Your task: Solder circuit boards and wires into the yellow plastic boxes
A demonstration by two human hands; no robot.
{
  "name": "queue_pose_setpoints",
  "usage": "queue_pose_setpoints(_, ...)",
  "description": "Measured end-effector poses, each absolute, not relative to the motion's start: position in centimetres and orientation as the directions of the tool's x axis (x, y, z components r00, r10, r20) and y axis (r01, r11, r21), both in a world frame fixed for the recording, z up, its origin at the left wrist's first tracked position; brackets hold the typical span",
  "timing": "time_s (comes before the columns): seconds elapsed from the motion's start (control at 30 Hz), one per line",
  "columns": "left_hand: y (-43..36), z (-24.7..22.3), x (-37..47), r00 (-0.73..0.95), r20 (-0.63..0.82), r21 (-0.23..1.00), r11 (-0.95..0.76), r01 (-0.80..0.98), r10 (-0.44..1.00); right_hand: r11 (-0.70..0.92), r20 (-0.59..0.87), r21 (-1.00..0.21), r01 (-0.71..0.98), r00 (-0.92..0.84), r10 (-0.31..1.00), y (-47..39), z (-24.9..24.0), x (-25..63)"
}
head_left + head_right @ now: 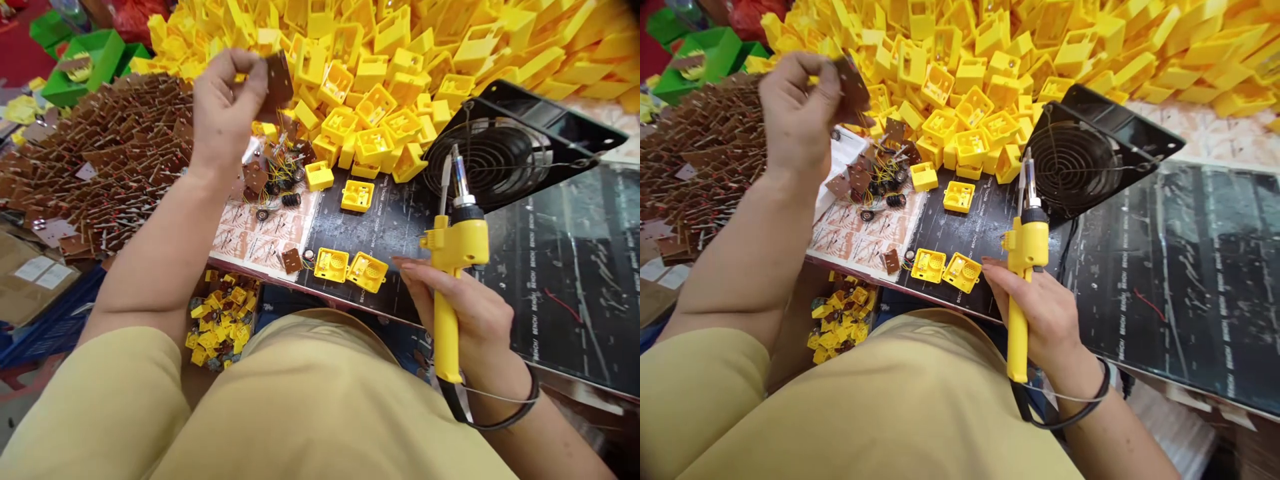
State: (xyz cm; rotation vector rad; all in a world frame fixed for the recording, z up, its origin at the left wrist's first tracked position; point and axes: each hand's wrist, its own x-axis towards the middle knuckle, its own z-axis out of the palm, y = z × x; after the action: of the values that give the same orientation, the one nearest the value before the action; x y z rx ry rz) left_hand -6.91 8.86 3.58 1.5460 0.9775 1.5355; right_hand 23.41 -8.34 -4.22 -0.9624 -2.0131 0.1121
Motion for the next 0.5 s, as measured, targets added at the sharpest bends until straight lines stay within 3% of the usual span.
queue_pose_setpoints(0.1,6.8,4.3,-4.9,0.137,0.491,0.871,-0.482,-0.097,0.86,0.696,0.688,-0.421,0.581,-0.295,0.663,-7.9,-3.5,23.2)
queue_pose_setpoints(0.2,4.3,4.1,-2.1,0.335,0.151,0.987,-0.158,-0.008,0.93,0.731,0.706,-0.408,0.547,-0.318,0.632,-7.1,-2.4,22.5)
queue_pose_setpoints(0.3,2.0,3.2,0.5,0.451,-0.174,0.985,0.151,0.087,0.876,0.783,0.735,-0.339,0.522,-0.372,0.567,-6.4,-1.4,21.4)
queue_pose_setpoints(0.5,0.4,2.0,0.3,0.635,-0.377,0.874,0.486,0.003,0.674,0.749,0.791,-0.25,0.613,-0.317,0.523,-6.4,-1.3,20.8)
